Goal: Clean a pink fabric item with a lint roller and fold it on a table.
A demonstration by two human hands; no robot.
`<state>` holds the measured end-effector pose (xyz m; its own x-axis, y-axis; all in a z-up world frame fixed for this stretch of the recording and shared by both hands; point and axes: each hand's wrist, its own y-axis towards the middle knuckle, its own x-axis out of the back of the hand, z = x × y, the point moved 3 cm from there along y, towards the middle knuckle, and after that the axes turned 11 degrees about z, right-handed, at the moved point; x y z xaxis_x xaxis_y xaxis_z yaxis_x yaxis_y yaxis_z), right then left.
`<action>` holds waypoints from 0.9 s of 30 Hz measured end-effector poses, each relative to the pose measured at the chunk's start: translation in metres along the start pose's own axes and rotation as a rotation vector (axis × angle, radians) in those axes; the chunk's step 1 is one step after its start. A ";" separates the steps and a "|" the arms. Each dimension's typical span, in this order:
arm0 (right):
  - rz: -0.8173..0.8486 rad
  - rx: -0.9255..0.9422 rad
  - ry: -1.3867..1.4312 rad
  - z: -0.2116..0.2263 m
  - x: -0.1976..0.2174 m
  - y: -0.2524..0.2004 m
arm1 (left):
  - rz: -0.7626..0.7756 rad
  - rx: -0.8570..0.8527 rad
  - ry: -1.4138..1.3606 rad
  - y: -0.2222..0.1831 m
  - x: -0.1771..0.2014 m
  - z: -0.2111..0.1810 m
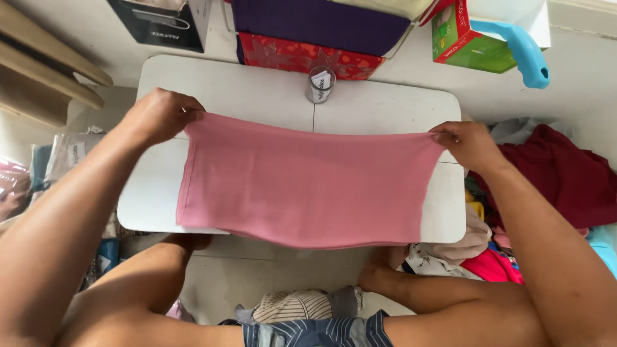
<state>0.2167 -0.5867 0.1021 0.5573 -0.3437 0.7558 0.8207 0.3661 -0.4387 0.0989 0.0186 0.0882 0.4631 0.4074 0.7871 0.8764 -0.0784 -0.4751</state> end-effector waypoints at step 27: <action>0.191 0.222 -0.707 0.045 -0.098 0.039 | 0.069 -0.260 0.461 0.032 -0.082 -0.007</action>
<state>0.1885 -0.4998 0.0328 0.4125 0.3510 0.8406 0.6316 0.5547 -0.5416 0.0898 -0.0238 0.0109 0.4798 -0.0438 0.8763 0.8185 -0.3373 -0.4650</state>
